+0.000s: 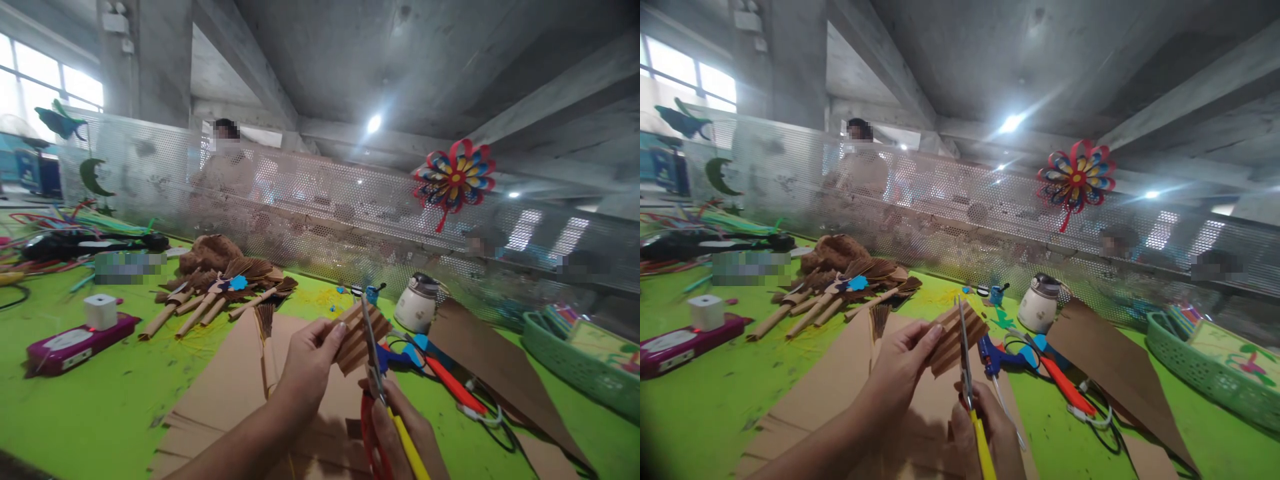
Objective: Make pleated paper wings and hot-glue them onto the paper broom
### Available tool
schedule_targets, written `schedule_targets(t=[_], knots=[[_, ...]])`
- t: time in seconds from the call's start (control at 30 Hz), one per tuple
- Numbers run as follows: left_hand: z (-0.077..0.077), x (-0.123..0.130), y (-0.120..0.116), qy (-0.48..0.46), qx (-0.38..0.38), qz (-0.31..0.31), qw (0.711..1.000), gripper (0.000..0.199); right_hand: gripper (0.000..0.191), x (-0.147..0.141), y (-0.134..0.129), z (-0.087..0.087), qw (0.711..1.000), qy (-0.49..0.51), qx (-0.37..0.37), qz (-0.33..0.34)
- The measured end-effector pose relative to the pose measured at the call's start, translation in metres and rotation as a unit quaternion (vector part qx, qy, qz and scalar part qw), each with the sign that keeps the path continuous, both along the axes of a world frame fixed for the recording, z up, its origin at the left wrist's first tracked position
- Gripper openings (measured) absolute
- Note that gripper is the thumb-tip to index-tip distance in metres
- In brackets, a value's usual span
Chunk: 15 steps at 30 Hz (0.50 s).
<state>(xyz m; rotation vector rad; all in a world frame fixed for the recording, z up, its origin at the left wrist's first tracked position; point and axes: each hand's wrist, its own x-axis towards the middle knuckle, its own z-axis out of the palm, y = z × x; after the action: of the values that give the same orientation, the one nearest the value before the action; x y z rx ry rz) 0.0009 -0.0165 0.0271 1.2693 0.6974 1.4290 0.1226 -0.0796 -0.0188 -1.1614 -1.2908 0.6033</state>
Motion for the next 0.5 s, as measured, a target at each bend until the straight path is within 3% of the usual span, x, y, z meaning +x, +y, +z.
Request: schedule_targets(t=[0.3, 0.5], knots=[[-0.0007, 0.0011, -0.0016, 0.022, 0.008, 0.008, 1.000, 0.024, 0.046, -0.0003, -0.0021, -0.0016, 1.000, 0.017, 0.000, 0.008], [-0.0032, 0.0017, -0.0015, 0.037, 0.031, 0.020, 0.999, 0.023, 0.052, -0.0025, -0.0044, -0.0017, 0.999, 0.033, -0.041, 0.013]])
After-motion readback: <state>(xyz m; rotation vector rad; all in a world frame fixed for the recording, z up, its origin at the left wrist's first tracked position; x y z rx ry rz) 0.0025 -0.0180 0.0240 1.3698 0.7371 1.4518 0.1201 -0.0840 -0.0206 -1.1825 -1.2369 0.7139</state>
